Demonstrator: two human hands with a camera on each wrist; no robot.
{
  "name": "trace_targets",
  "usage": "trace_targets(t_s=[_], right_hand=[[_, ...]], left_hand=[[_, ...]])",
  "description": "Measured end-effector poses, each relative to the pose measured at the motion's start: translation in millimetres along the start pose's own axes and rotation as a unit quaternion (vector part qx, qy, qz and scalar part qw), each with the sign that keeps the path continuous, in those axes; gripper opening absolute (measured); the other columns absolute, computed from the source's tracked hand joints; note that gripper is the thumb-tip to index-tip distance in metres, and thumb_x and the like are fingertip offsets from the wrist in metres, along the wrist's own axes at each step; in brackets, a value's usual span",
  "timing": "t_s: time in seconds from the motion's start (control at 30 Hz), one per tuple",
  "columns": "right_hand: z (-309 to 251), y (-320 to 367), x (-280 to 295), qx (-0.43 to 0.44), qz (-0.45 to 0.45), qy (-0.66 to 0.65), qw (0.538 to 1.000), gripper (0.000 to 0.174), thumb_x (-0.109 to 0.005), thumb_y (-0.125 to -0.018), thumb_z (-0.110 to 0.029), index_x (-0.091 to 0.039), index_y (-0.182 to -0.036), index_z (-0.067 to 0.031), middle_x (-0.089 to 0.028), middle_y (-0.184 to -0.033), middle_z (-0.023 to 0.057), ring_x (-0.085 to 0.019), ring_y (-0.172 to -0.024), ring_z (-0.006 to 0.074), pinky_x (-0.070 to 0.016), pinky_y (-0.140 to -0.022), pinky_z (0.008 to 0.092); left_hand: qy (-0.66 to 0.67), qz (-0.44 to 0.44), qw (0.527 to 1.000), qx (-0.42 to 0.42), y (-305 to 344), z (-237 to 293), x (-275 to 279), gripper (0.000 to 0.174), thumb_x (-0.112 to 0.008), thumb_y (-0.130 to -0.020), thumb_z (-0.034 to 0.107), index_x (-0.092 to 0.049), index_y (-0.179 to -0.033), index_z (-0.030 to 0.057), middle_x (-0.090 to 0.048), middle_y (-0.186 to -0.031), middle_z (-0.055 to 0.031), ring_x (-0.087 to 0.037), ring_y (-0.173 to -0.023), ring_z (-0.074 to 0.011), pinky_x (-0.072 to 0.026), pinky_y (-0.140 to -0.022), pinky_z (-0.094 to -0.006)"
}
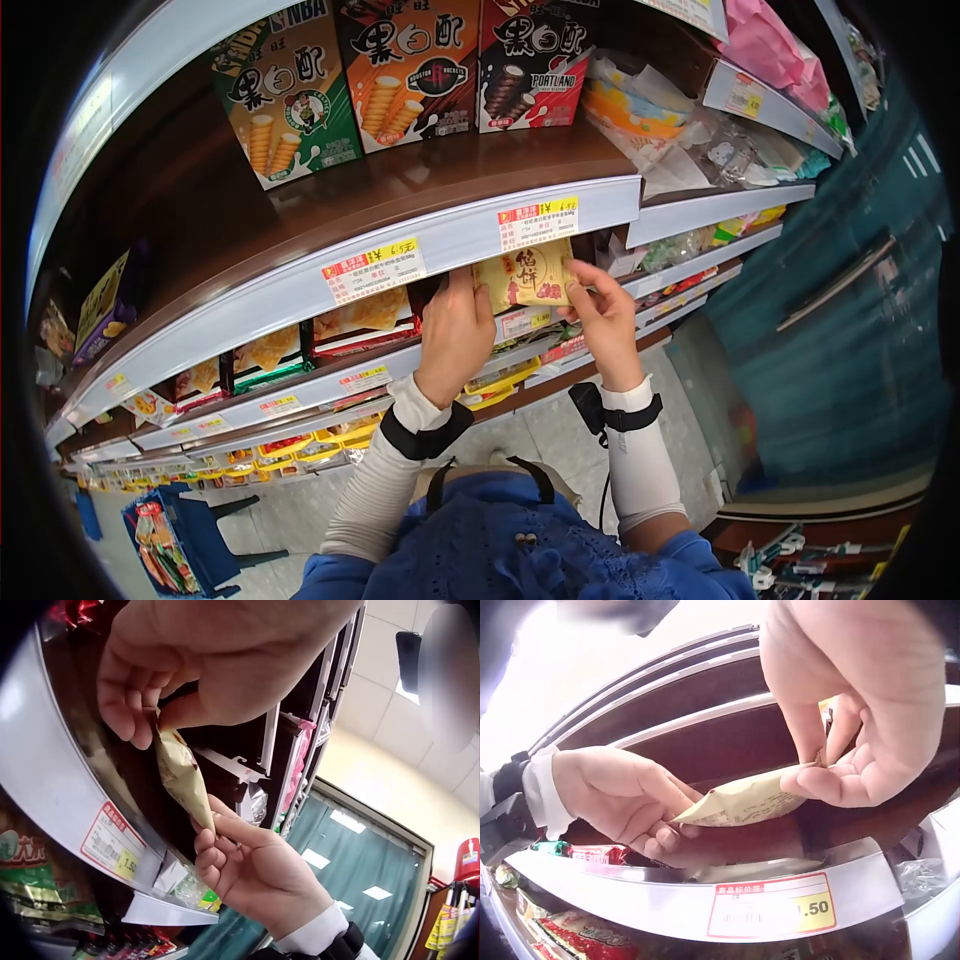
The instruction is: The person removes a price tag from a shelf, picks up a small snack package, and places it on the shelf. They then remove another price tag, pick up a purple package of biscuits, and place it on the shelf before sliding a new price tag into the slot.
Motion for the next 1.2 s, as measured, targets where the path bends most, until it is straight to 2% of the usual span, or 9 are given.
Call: trace_targets(t_s=[0.27, 0.3, 0.37, 0.7, 0.77, 1.0, 1.07, 1.17, 1.2], right_hand=[[14, -31, -5, 0.086, -0.022, 0.154, 0.984, 0.024, -0.058, -0.094, -0.004, -0.066, -0.115, 0.0016, -0.064, -0.091, 0.0029, -0.052, -0.063, 0.0041, -0.0418, -0.055, 0.0198], [14, -32, -6, 0.086, -0.027, 0.151, 0.984, 0.024, -0.058, -0.094, -0.004, -0.066, -0.115, 0.0016, -0.064, -0.091, 0.0029, -0.052, -0.063, 0.0041, -0.0418, -0.055, 0.0198], [13, -33, -5, 0.145, -0.016, 0.248, 0.958, 0.023, -0.059, -0.092, -0.005, -0.067, -0.113, 0.0017, -0.063, -0.09, 0.0041, -0.051, -0.062, 0.0042, -0.0409, -0.054, 0.0206], [5, -33, -2, 0.114, -0.028, 0.243, 0.963, 0.023, -0.062, -0.091, -0.008, -0.068, -0.112, 0.0012, -0.067, -0.089, 0.0061, -0.049, -0.058, 0.0035, -0.0394, -0.052, 0.0205], [2, -32, -2, 0.093, -0.028, 0.249, 0.964, 0.023, -0.063, -0.089, -0.013, -0.07, -0.109, -0.0033, -0.068, -0.091, 0.0141, -0.055, -0.056, 0.0167, -0.0457, -0.055, 0.0288], [11, -34, 1, 0.03, -0.05, 0.218, 0.974, 0.023, -0.063, -0.089, -0.014, -0.07, -0.108, -0.0025, -0.069, -0.089, 0.0156, -0.055, -0.052, 0.0144, -0.0452, -0.053, 0.0292], [14, -34, 1, 0.048, -0.064, 0.222, 0.972, 0.028, -0.063, -0.093, -0.015, -0.066, -0.117, -0.0019, -0.067, -0.078, 0.0028, -0.053, -0.052, 0.0051, -0.0433, -0.048, 0.0213], [12, -32, 0, 0.045, -0.066, 0.179, 0.981, 0.028, -0.063, -0.094, -0.015, -0.065, -0.118, -0.0023, -0.066, -0.077, 0.0018, -0.054, -0.054, 0.0052, -0.0441, -0.049, 0.0212], [9, -30, 1, 0.032, -0.067, 0.185, 0.98, 0.027, -0.063, -0.093, -0.012, -0.065, -0.118, -0.0019, -0.066, -0.093, 0.0047, -0.056, -0.06, 0.0055, -0.046, -0.052, 0.0209]], left_hand=[[-0.155, 0.042, 0.987, 0.026, -5, -6, -10, 0.012, -0.052, -0.083, 0.004, -0.06, -0.087, -0.0031, -0.062, -0.074, -0.0272, -0.062, -0.069, -0.0447, -0.0512, -0.063, -0.0528], [-0.159, 0.045, 0.986, 0.029, -5, -5, -9, 0.012, -0.052, -0.083, 0.004, -0.06, -0.087, -0.0031, -0.062, -0.074, -0.0272, -0.062, -0.069, -0.0447, -0.0512, -0.063, -0.0528], [-0.184, -0.02, 0.981, 0.055, -5, -4, -10, 0.021, -0.052, -0.088, 0.007, -0.055, -0.107, -0.0033, -0.063, -0.089, -0.0285, -0.06, -0.076, -0.0466, -0.049, -0.069, -0.0538], [-0.206, -0.003, 0.978, 0.006, -2, -4, -11, 0.026, -0.051, -0.088, 0.006, -0.055, -0.113, -0.0016, -0.063, -0.09, -0.0272, -0.06, -0.08, -0.0466, -0.0497, -0.072, -0.0525], [-0.193, 0.007, 0.981, 0.002, -2, -3, -10, 0.028, -0.05, -0.089, 0.006, -0.054, -0.115, -0.0015, -0.063, -0.091, -0.0277, -0.06, -0.08, -0.0468, -0.0498, -0.072, -0.0527], [-0.191, -0.028, 0.979, 0.059, -3, 3, -12, 0.029, -0.05, -0.089, 0.007, -0.055, -0.116, -0.0018, -0.064, -0.091, -0.0282, -0.061, -0.081, -0.0464, -0.0499, -0.072, -0.0526], [-0.174, 0.051, 0.983, -0.005, -3, 2, -13, 0.008, -0.055, -0.077, 0.001, -0.061, -0.077, -0.0038, -0.061, -0.066, -0.0255, -0.061, -0.065, -0.0429, -0.0514, -0.061, -0.0506], [-0.168, 0.067, 0.983, -0.03, -1, 5, -13, 0.012, -0.055, -0.076, 0.0, -0.062, -0.083, -0.0054, -0.061, -0.071, -0.0281, -0.061, -0.067, -0.0438, -0.0515, -0.063, -0.0504], [-0.163, 0.062, 0.984, -0.018, 0, 4, -13, 0.023, -0.054, -0.076, -0.001, -0.061, -0.098, -0.0074, -0.061, -0.084, -0.031, -0.06, -0.072, -0.0457, -0.0511, -0.068, -0.0511]])
Point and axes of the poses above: each hand's wrist, its own y-axis away from the middle knuckle, its own x-axis out of the back of the hand, z = x × y, the point moved 2 cm from there along -y, towards the middle knuckle
